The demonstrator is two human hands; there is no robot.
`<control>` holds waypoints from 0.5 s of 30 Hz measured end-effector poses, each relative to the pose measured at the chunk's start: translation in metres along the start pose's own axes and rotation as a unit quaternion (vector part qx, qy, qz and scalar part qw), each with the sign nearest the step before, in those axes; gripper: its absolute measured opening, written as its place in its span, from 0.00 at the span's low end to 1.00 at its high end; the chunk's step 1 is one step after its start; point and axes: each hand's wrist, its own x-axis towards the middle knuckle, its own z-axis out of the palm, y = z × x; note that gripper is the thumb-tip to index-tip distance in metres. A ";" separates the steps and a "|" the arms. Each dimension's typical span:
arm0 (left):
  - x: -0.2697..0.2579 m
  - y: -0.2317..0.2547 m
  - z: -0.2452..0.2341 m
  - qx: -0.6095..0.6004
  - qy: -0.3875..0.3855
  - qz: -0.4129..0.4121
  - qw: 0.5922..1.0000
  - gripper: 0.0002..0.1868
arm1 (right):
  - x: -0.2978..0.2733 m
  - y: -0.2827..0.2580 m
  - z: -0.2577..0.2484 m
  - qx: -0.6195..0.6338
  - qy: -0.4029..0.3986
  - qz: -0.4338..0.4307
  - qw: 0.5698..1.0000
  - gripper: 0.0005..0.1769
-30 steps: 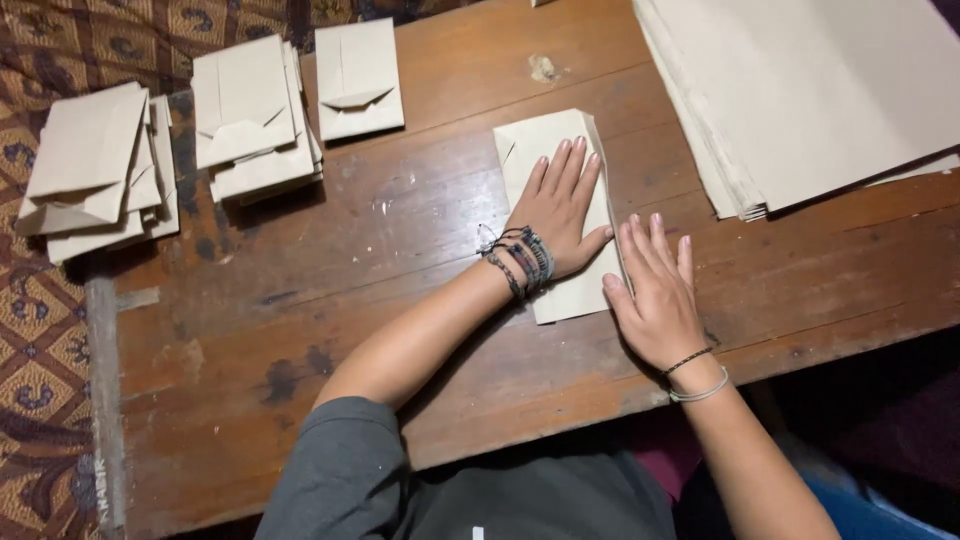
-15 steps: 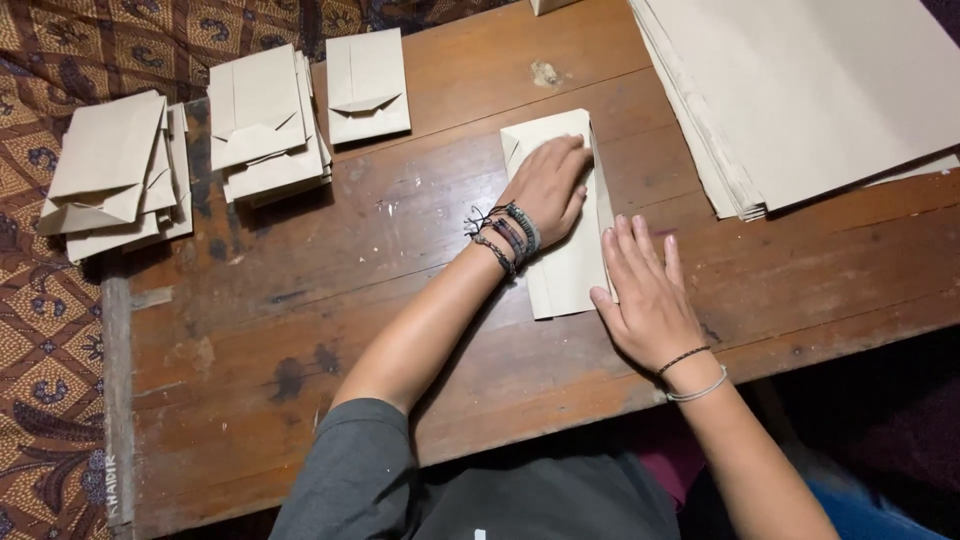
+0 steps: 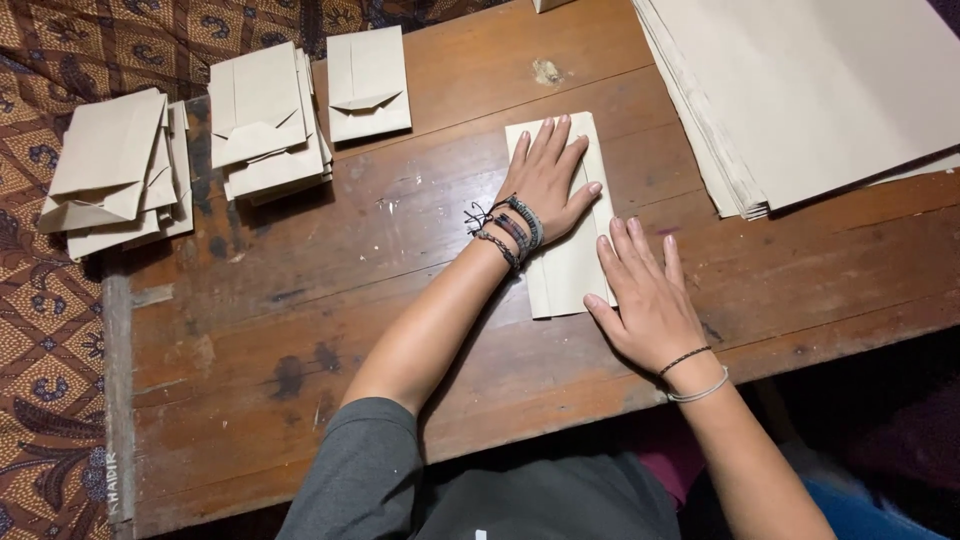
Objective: Folding a flat sheet of paper into a paper bag by making several precise folds and creases.
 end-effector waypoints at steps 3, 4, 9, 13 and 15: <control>0.004 -0.003 0.004 -0.007 0.006 0.000 1.000 0.41 | 0.000 0.000 0.000 -0.001 0.005 -0.001 1.000 0.42; 0.005 -0.004 0.006 -0.006 0.007 0.001 1.000 0.41 | 0.000 0.000 0.001 -0.002 0.005 -0.001 1.000 0.42; 0.009 -0.002 0.007 0.065 0.003 0.004 0.998 0.48 | 0.000 0.001 0.002 0.000 0.015 -0.013 1.000 0.42; 0.006 -0.001 0.003 0.036 0.014 0.011 0.999 0.45 | -0.001 0.001 -0.001 0.007 0.017 -0.020 1.000 0.42; 0.003 0.000 -0.002 0.018 0.025 0.005 1.000 0.44 | -0.002 -0.001 -0.001 0.002 0.021 -0.024 0.999 0.43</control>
